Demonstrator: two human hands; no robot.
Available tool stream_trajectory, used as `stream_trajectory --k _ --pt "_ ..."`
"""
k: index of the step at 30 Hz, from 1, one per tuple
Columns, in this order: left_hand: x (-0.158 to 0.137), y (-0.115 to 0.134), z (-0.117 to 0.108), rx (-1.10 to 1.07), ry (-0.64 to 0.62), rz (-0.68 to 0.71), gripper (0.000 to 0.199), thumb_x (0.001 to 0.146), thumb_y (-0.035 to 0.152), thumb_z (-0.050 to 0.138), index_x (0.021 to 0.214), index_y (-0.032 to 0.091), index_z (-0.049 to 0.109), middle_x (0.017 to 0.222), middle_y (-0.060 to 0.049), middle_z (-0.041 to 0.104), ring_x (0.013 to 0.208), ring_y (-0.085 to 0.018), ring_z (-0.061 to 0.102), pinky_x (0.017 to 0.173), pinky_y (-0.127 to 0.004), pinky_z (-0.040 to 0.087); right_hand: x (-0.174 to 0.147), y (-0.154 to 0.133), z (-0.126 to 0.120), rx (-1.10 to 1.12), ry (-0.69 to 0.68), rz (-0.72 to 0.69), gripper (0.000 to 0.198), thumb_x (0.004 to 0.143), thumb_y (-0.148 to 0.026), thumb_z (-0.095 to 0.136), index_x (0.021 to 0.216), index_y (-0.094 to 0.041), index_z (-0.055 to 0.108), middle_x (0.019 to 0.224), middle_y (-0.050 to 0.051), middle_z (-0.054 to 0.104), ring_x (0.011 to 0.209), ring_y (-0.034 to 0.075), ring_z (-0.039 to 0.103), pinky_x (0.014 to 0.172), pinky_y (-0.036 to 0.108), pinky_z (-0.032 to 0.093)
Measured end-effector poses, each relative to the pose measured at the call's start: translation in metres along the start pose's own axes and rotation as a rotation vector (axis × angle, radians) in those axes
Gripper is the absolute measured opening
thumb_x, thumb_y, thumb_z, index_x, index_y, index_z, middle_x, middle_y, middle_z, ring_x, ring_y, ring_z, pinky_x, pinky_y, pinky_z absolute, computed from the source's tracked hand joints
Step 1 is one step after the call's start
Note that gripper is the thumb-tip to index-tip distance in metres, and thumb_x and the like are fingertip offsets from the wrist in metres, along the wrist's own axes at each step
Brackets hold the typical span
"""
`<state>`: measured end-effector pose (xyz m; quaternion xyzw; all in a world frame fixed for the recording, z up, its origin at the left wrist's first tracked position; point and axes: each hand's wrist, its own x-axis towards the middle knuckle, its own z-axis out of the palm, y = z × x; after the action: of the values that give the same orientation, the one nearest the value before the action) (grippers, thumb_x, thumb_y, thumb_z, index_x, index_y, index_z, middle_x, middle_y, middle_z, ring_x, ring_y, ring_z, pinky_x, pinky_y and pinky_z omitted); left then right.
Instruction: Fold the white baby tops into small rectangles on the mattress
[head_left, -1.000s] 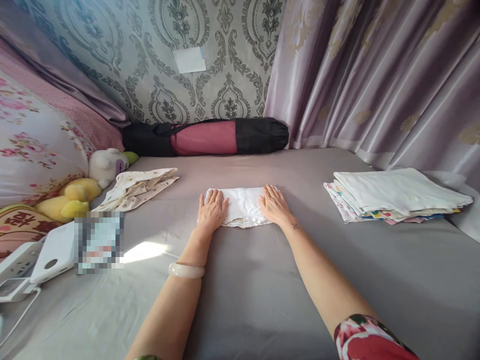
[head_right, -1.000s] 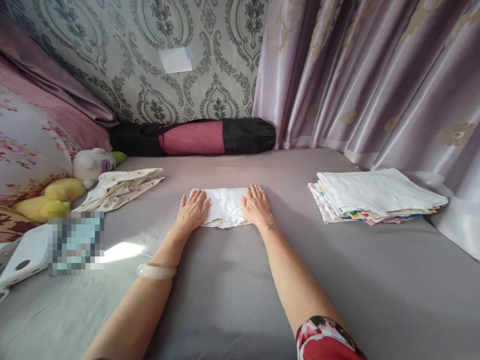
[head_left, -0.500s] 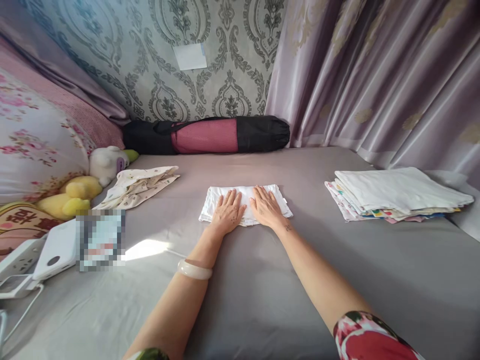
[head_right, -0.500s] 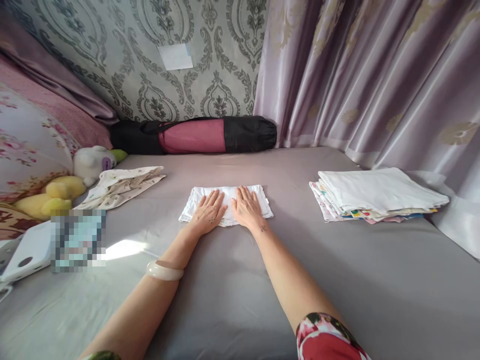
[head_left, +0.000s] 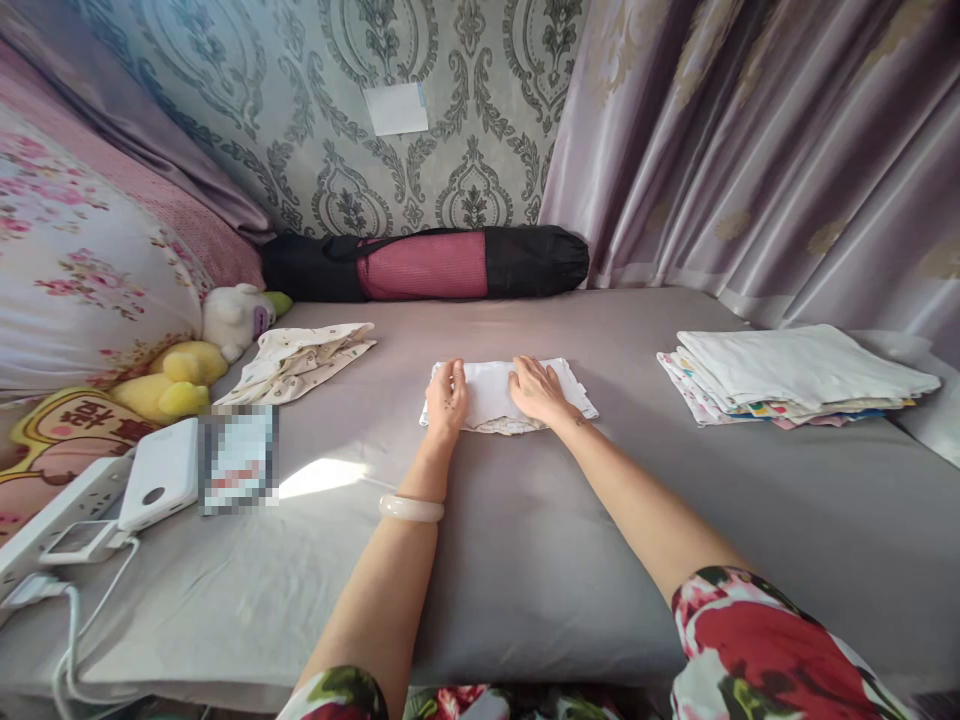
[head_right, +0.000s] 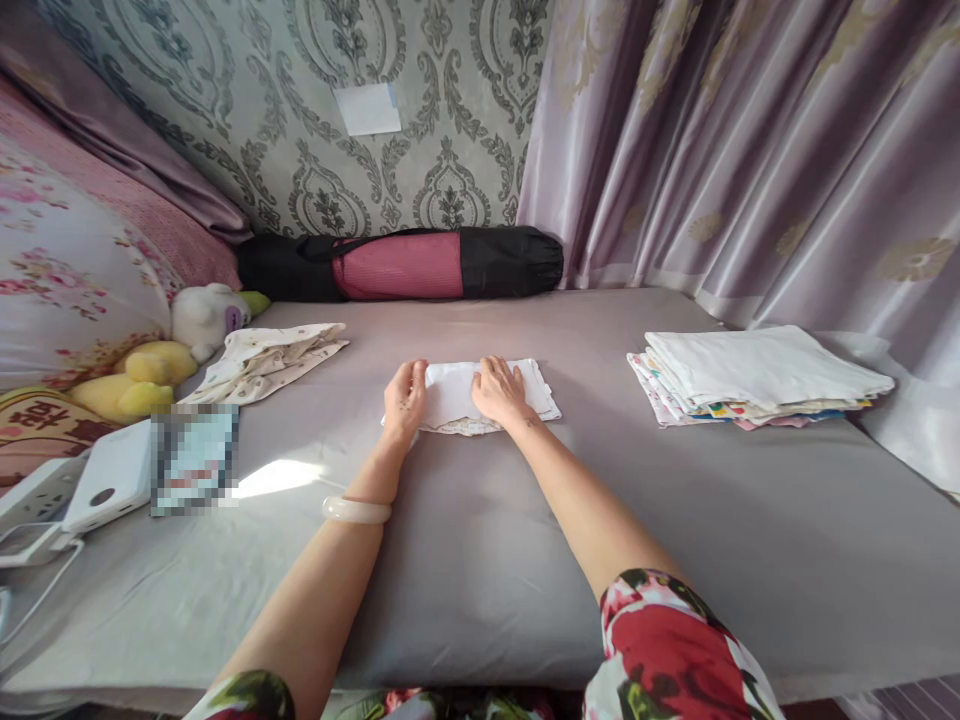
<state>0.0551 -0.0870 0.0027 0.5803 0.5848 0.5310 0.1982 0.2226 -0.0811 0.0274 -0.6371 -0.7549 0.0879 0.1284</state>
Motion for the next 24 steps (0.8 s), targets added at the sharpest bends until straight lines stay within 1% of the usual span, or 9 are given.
stream_trajectory --k 3,6,8,11,15,19,21,24 --pt "0.005 -0.007 -0.008 -0.223 0.169 -0.116 0.038 0.094 0.046 0.041 0.086 0.018 0.064 0.087 -0.009 0.071 0.088 -0.020 0.067 0.079 -0.032 0.051 0.005 -0.018 0.007 -0.008 0.066 -0.004 0.046 0.098 -0.026 0.027 0.140 -0.011 0.041 0.151 0.014 0.038 0.141 0.026 0.027 0.114 0.047 0.021" --pt "0.008 -0.012 -0.015 -0.401 0.289 -0.239 0.040 0.091 0.051 0.043 0.082 0.016 0.062 0.079 -0.007 0.068 0.079 -0.018 0.067 0.067 -0.027 0.051 0.007 -0.028 0.021 -0.043 0.110 -0.020 0.048 0.099 -0.028 0.027 0.141 -0.009 0.041 0.151 0.015 0.037 0.141 0.027 0.027 0.114 0.047 0.019" --pt "0.010 -0.013 -0.018 -0.470 0.348 -0.299 0.040 0.089 0.052 0.045 0.081 0.016 0.061 0.075 -0.007 0.067 0.074 -0.017 0.066 0.062 -0.025 0.049 0.007 -0.029 0.030 -0.072 0.146 -0.031 0.048 0.098 -0.029 0.028 0.139 -0.008 0.043 0.148 0.016 0.041 0.140 0.028 0.028 0.114 0.047 0.017" --pt "0.012 -0.012 -0.021 -0.531 0.414 -0.355 0.038 0.087 0.050 0.047 0.080 0.015 0.060 0.073 -0.005 0.066 0.069 -0.015 0.065 0.059 -0.024 0.047 0.006 -0.027 0.037 -0.099 0.188 -0.046 0.047 0.098 -0.029 0.030 0.137 -0.009 0.046 0.144 0.017 0.046 0.137 0.029 0.031 0.114 0.046 0.016" --pt "0.014 -0.011 -0.024 -0.574 0.464 -0.418 0.035 0.087 0.047 0.047 0.079 0.015 0.059 0.071 -0.005 0.064 0.065 -0.014 0.063 0.058 -0.024 0.046 0.006 -0.025 0.037 -0.105 0.187 -0.054 0.047 0.098 -0.029 0.030 0.136 -0.009 0.047 0.143 0.016 0.047 0.136 0.029 0.032 0.113 0.046 0.018" --pt "0.015 -0.011 -0.025 -0.592 0.470 -0.428 0.035 0.086 0.047 0.047 0.079 0.015 0.059 0.071 -0.004 0.064 0.063 -0.013 0.062 0.057 -0.024 0.045 0.007 -0.026 0.035 -0.102 0.174 -0.054 0.046 0.097 -0.028 0.031 0.136 -0.008 0.048 0.142 0.017 0.048 0.136 0.030 0.033 0.113 0.047 0.019" --pt "0.015 -0.010 -0.024 -0.590 0.468 -0.432 0.036 0.085 0.049 0.047 0.078 0.015 0.058 0.071 -0.004 0.064 0.062 -0.013 0.062 0.056 -0.023 0.044 0.008 -0.028 0.033 -0.099 0.155 -0.039 0.046 0.097 -0.027 0.031 0.136 -0.007 0.048 0.144 0.018 0.046 0.137 0.030 0.032 0.113 0.048 0.019" --pt "0.015 -0.010 -0.024 -0.587 0.470 -0.431 0.038 0.084 0.052 0.048 0.077 0.016 0.058 0.070 -0.004 0.064 0.062 -0.012 0.062 0.056 -0.023 0.044 0.011 -0.037 0.031 -0.095 0.126 -0.042 0.047 0.097 -0.026 0.031 0.136 -0.007 0.048 0.147 0.017 0.042 0.140 0.030 0.028 0.114 0.050 0.015"
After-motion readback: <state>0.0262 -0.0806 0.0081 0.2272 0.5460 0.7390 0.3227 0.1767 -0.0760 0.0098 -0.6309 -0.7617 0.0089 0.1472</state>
